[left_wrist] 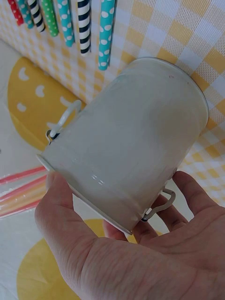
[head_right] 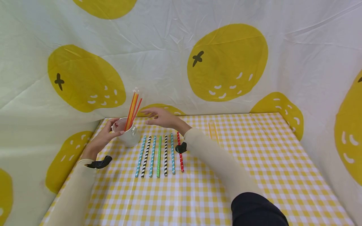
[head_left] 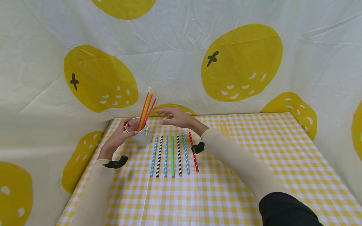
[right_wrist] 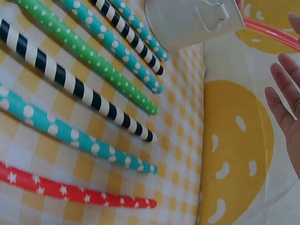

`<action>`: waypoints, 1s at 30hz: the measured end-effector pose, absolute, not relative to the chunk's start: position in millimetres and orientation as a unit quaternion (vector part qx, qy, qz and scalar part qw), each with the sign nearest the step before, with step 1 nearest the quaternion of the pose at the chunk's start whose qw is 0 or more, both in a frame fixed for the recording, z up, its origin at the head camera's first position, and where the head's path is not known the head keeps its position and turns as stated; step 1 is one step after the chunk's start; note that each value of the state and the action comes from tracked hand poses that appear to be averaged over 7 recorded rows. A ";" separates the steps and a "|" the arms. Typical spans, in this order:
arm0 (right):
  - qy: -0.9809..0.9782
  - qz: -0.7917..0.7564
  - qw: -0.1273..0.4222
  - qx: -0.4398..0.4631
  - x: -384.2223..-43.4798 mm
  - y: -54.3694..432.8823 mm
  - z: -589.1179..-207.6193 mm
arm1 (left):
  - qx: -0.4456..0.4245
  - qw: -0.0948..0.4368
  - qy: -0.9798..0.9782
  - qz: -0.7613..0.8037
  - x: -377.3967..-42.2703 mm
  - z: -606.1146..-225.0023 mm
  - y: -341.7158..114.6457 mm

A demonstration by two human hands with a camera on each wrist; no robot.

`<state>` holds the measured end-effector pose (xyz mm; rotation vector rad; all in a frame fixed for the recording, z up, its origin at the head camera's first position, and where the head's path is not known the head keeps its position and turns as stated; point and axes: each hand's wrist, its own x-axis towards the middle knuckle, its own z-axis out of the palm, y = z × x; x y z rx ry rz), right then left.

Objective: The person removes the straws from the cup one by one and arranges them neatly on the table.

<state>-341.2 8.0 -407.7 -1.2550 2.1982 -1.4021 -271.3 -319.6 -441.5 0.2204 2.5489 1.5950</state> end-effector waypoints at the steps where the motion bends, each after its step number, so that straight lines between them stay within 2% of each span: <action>1: 0.753 -0.481 0.125 -0.431 -340.8 4.8 -407.6 | 0.072 0.064 0.844 0.528 -271.7 -441.4 -319.8; 8: 0.740 -0.488 0.133 -0.443 -340.6 -15.9 -411.0 | 0.061 0.076 0.842 0.530 -271.7 -437.2 -318.4; 14: 0.741 -0.483 0.129 -0.449 -335.7 -25.4 -412.3 | 0.056 0.088 0.839 0.534 -259.8 -418.9 -309.7; 21: 0.758 -0.466 0.132 -0.435 -332.8 -30.2 -411.5 | 0.062 0.074 0.843 0.529 -271.3 -439.7 -319.8; 30: 0.759 -0.456 0.130 -0.447 -329.9 -26.7 -408.5 | 0.062 0.070 0.842 0.531 -269.3 -438.6 -319.5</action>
